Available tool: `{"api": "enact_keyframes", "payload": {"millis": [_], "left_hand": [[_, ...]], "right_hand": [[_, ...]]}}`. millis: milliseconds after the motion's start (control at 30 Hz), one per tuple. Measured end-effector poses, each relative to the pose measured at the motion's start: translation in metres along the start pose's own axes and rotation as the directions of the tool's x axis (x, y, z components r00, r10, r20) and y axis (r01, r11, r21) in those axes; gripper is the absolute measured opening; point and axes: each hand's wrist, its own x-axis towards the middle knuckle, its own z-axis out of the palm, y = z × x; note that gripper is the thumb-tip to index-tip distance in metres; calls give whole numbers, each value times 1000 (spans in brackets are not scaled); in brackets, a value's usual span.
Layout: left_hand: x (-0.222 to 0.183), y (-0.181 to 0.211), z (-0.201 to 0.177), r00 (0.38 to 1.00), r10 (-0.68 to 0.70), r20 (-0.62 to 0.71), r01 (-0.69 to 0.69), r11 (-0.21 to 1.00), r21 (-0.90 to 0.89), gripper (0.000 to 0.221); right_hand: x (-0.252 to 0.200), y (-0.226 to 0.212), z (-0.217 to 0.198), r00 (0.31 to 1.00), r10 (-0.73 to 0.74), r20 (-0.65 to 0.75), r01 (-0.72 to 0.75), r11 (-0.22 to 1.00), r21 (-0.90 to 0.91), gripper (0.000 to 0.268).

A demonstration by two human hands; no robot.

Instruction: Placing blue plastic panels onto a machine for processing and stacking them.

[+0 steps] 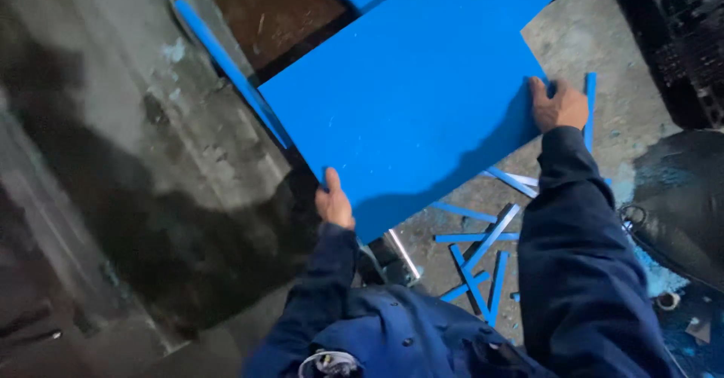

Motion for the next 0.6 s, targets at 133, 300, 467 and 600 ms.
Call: {"api": "enact_keyframes", "payload": {"millis": [133, 300, 467, 600], "left_hand": [[46, -23, 111, 999, 42, 17, -40, 994, -97, 54], [115, -24, 153, 842, 507, 183, -527, 704, 477, 52], [86, 102, 56, 726, 667, -167, -263, 494, 829, 64], [119, 88, 15, 881, 424, -210, -16, 470, 883, 59]], "right_hand": [[-8, 8, 4, 888, -199, -415, 282, 948, 149, 51], [-138, 39, 35, 935, -197, -296, 273, 931, 244, 62], [-355, 192, 181, 947, 254, 195, -274, 958, 85, 61], [-484, 240, 252, 680, 512, 525, -559, 825, -79, 74]]}}
